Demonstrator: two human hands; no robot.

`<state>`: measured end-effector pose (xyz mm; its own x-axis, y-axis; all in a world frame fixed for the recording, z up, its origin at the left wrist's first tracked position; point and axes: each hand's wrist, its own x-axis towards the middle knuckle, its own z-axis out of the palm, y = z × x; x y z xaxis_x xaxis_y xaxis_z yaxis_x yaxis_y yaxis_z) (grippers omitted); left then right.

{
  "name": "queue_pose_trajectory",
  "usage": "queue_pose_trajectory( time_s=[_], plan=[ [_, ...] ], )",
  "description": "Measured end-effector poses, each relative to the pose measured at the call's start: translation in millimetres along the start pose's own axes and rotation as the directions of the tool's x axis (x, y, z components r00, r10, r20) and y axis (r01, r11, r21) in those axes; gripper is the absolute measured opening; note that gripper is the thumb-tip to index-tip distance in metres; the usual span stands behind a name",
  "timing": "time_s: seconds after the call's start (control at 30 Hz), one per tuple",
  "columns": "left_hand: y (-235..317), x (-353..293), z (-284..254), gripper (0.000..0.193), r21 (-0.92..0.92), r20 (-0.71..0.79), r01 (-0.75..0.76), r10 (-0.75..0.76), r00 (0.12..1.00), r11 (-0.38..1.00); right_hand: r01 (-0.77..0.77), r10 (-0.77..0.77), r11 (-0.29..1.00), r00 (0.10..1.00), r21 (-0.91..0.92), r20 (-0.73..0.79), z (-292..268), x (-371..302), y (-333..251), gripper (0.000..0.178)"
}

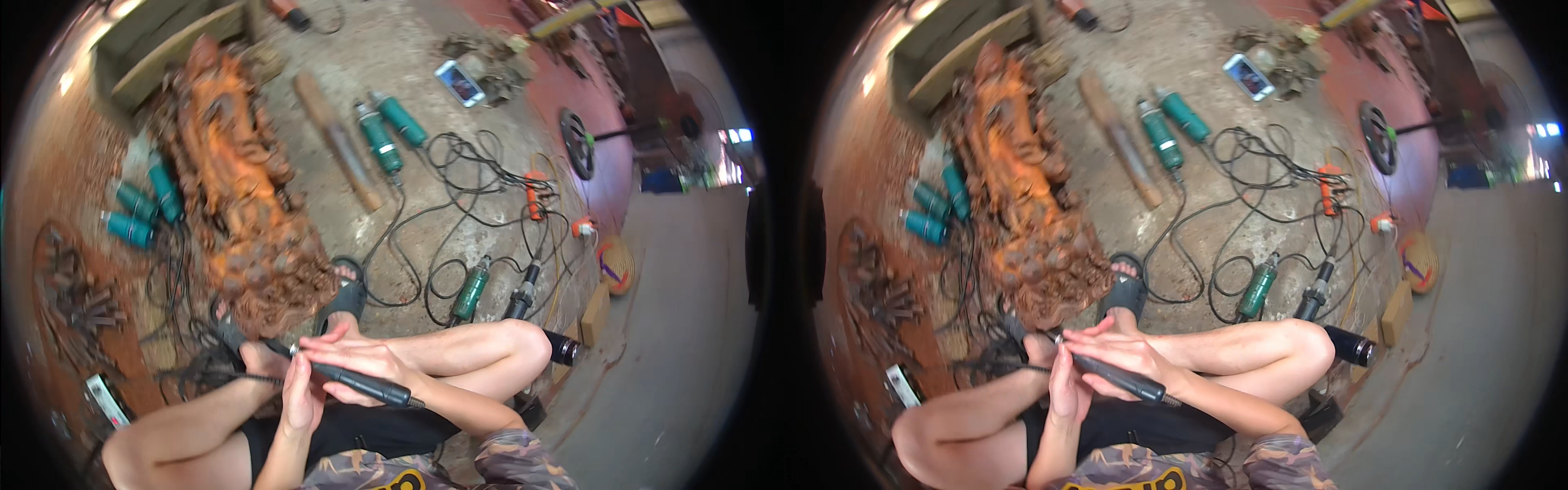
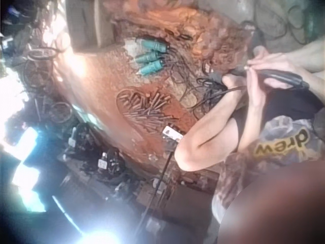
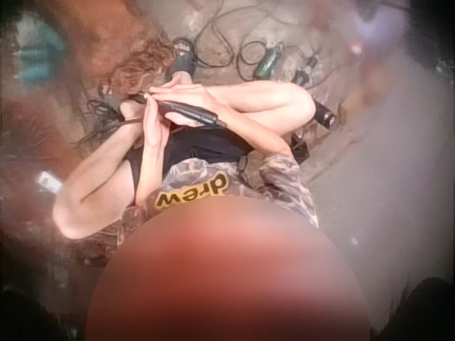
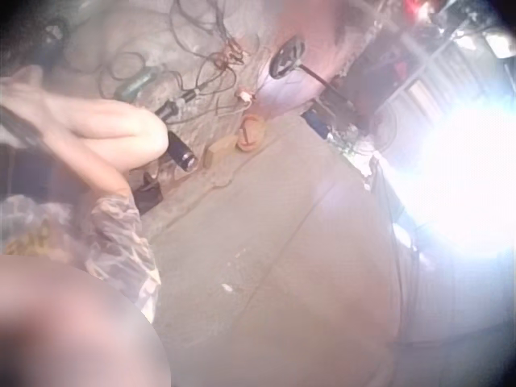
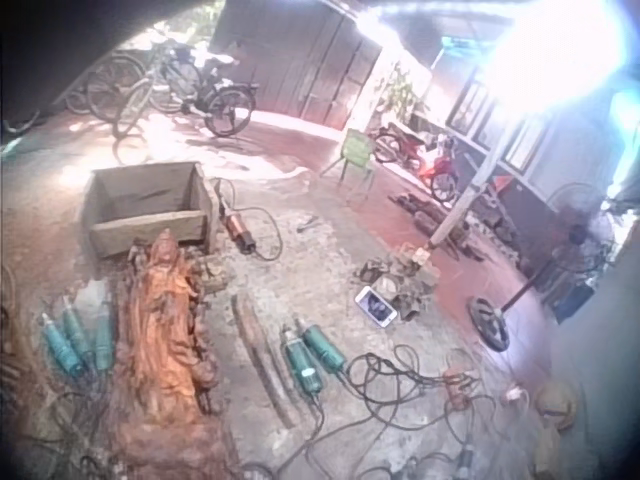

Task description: The person uses a rotary carving tool to refine details on a large wooden sculpture. They work on the surface of the sculpture, creating intricate patterns and textures.

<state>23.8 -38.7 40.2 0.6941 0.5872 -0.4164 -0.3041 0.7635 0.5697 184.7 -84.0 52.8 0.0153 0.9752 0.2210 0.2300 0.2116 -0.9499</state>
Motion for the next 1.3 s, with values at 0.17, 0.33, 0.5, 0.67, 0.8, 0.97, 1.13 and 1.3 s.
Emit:
queue_pose_trajectory(
  time_s=[0.17,0.33,0.5,0.67,0.8,0.97,1.13,1.3],
  plan=[
    [-20.0,6.5,-15.5,0.054,0.192,0.005,-0.031,0.031,1.0,0.981,-0.1,0.11,0.991,0.987,-0.091,0.116,-7.6,-15.0,17.3,0.049],
    [-23.5,10.8,-26.6,0.057,0.212,-0.066,0.043,-0.029,0.997,0.976,-0.064,0.066,0.998,0.994,-0.031,0.091,3.6,-18.1,48.0,0.051],
    [-14.3,20.0,-29.7,0.053,0.111,-0.14,-0.009,0.024,0.99,0.994,0.009,-0.006,0.999,0.998,-0.049,0.057,14.5,-10.1,62.1,0.05],
    [-17.9,22.9,-32.0,0.053,0.11,-0.202,-0.018,0.04,0.979,0.994,0.011,-0.008,0.998,0.999,-0.066,0.047,19.3,-1.5,68.8,0.049],
    [-21.8,22.2,-37.3,0.053,0.049,-0.184,-0.048,0.056,0.981,0.998,-0.031,0.033,0.997,0.999,-0.064,0.026,27.1,-5.5,67.1,0.048],
    [-20.0,29.1,-38.3,0.052,0.0,-0.2,-0.018,0.017,0.98,1.0,-0.07,0.07,0.995,0.997,-0.065,0.009,26.4,-5.4,66.7,0.048],
    [-20.7,27.4,-38.5,0.052,-0.098,-0.201,0.022,-0.042,0.979,0.995,-0.044,0.044,0.999,0.999,-0.028,0.015,28.7,-4.8,71.5,0.049],
    [-21.0,29.5,-40.9,0.051,-0.101,-0.191,0.028,-0.047,0.981,0.995,-0.061,0.062,0.997,0.998,-0.042,0.017,27.9,-2.9,67.5,0.047]
  ],
)
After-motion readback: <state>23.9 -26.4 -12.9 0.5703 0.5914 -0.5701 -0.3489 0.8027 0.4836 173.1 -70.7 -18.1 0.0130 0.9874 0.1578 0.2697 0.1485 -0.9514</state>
